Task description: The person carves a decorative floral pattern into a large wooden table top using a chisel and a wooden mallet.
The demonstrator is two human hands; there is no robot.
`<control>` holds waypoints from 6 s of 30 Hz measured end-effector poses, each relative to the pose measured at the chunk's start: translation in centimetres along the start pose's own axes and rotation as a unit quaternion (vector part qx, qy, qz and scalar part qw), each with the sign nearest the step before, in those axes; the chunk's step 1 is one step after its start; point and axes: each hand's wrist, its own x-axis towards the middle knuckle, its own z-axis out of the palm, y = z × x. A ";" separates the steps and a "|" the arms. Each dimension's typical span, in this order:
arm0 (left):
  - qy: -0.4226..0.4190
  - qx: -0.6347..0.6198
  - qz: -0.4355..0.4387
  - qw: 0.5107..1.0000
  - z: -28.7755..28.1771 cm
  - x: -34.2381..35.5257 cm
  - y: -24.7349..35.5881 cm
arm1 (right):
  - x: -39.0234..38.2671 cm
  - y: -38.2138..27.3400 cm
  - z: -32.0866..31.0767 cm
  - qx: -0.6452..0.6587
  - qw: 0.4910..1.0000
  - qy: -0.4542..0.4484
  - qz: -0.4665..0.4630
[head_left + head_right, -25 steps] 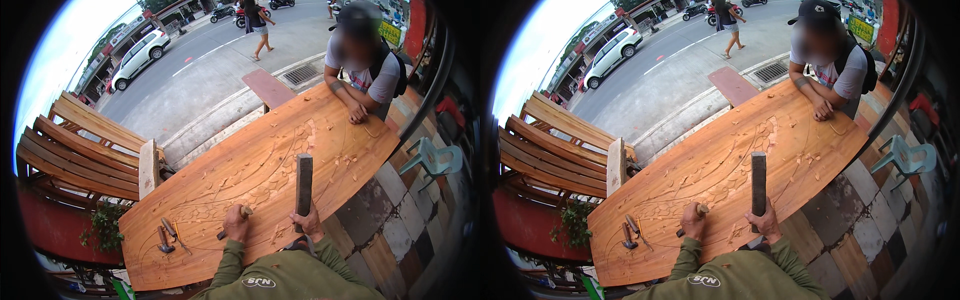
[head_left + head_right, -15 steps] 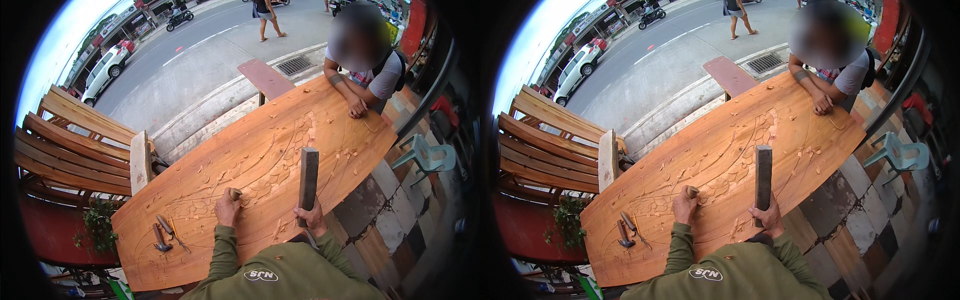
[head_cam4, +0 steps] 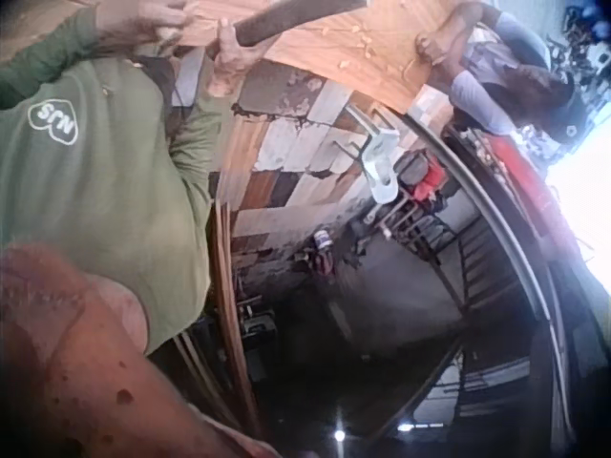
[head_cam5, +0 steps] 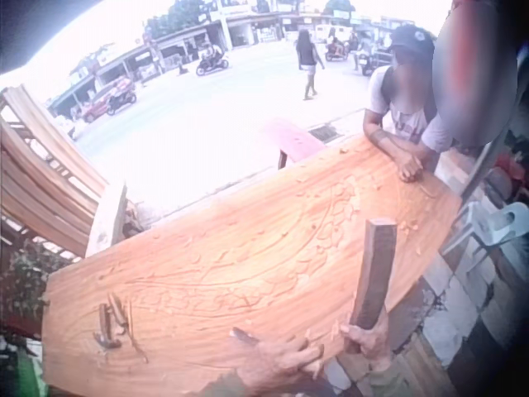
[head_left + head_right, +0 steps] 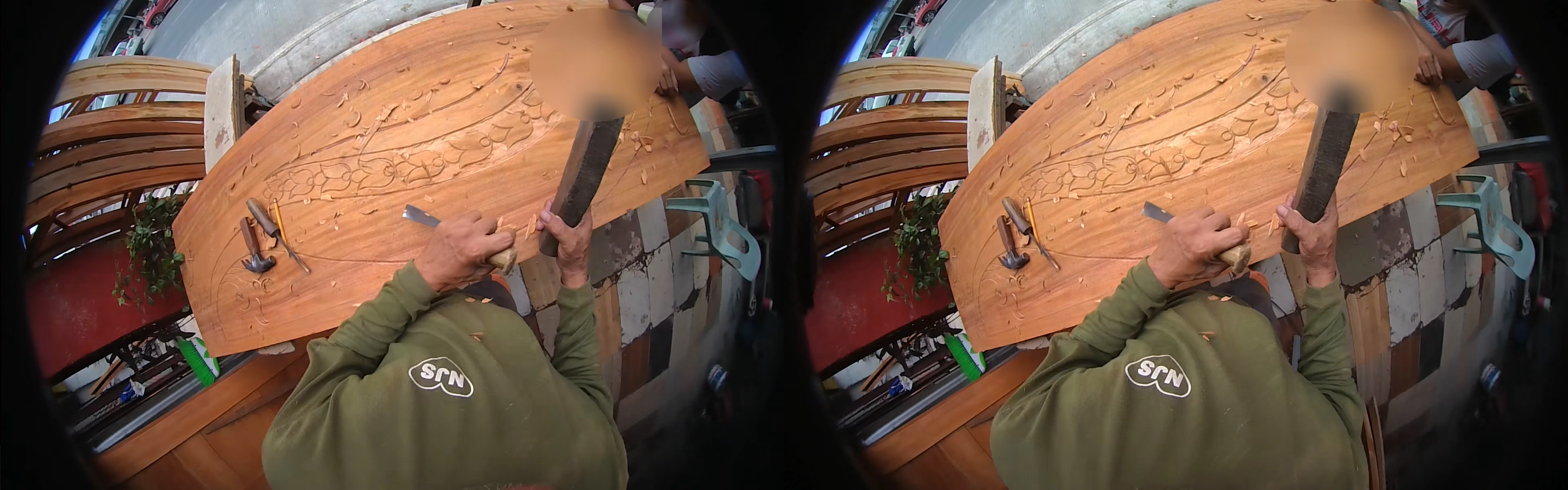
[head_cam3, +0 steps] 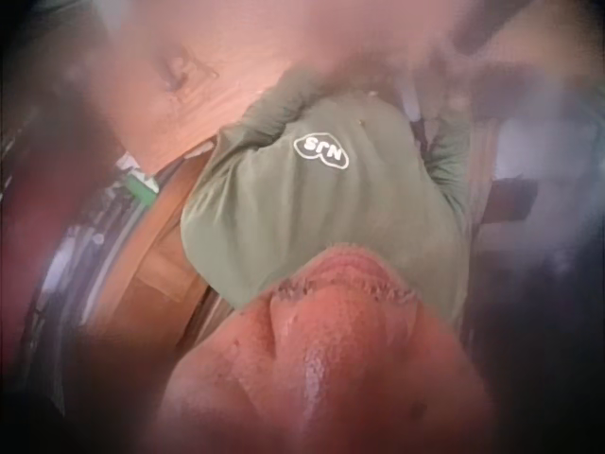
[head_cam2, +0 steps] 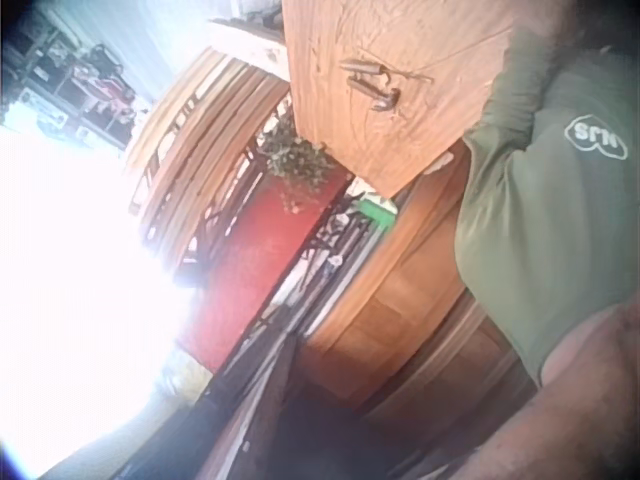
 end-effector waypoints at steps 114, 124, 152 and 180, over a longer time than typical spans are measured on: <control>-0.159 -0.157 0.356 0.908 -3.5 -1.5 -9.7 | -17.3 7.0 13.7 -0.516 0.771 0.187 -0.322; 0.067 0.002 0.236 0.970 -3.7 -4.4 -5.7 | -24.1 8.0 12.7 -0.460 0.807 0.255 -0.267; -0.154 -0.155 0.226 0.949 -1.6 -4.5 -2.2 | -26.9 8.2 13.4 -0.230 0.922 0.268 -0.160; -0.086 -0.182 0.370 0.907 -1.2 -3.2 -9.8 | -19.8 8.9 12.4 -0.462 0.785 0.189 -0.365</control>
